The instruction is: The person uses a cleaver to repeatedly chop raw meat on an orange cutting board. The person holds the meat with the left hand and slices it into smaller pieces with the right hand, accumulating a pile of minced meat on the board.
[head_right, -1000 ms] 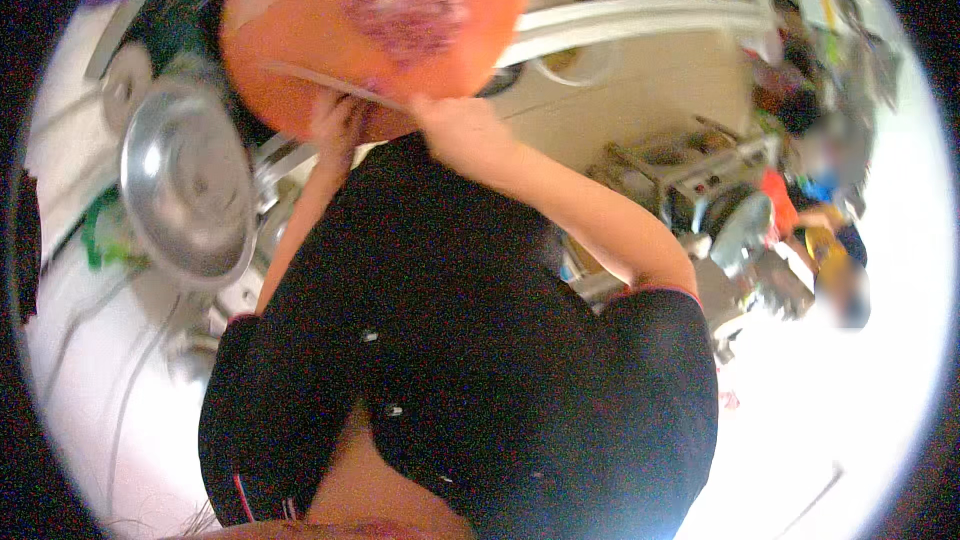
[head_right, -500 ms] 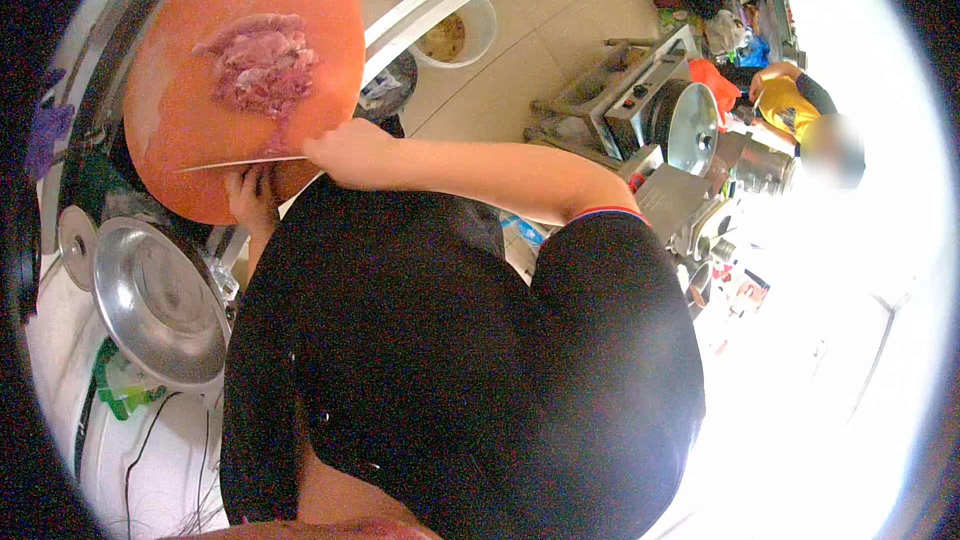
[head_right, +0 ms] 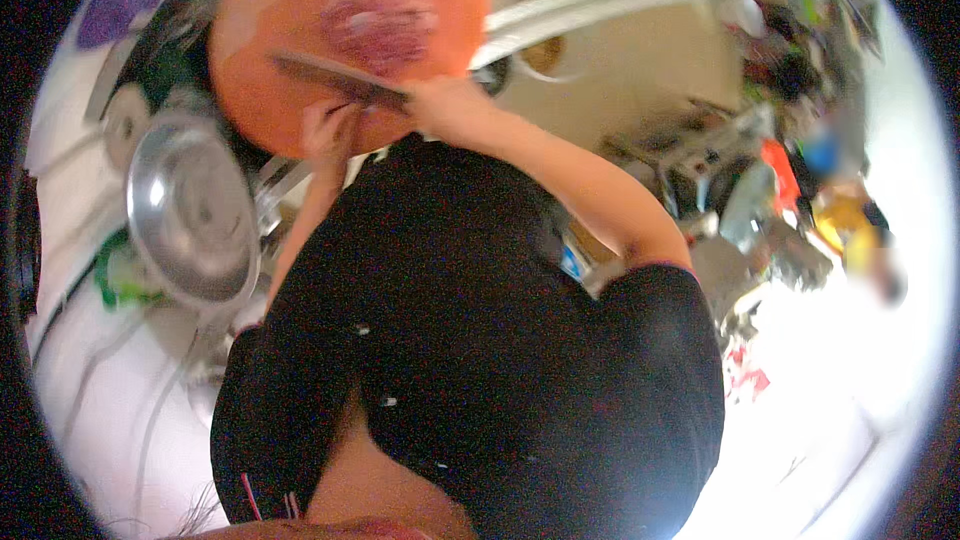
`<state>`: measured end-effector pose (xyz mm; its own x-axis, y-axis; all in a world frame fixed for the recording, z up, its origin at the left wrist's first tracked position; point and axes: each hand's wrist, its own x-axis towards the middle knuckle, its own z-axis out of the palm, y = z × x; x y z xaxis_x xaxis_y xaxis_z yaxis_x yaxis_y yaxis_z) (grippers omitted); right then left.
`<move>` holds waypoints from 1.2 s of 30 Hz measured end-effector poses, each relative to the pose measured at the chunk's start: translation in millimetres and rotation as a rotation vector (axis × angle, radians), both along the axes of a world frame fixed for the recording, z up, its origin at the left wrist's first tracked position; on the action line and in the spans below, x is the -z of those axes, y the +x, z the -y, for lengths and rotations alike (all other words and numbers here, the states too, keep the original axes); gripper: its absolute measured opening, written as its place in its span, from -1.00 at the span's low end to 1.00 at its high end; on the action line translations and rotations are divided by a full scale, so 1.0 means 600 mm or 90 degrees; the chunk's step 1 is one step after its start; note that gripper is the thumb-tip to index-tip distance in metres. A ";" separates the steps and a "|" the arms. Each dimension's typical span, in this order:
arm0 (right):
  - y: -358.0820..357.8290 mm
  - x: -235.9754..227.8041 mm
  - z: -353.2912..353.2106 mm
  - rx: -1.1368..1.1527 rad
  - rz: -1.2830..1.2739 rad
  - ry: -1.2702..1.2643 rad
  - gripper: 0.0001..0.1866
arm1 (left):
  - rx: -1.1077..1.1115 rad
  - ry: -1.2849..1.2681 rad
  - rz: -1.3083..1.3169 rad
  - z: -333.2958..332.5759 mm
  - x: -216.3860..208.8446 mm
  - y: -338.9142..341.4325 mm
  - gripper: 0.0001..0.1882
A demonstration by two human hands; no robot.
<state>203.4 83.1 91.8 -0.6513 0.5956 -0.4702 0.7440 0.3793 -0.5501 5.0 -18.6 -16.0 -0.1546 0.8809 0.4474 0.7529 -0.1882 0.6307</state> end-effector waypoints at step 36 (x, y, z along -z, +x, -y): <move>0.054 0.015 -0.017 0.063 -0.102 0.090 -0.78 | 0.011 0.023 0.032 0.005 -0.026 -0.009 -0.85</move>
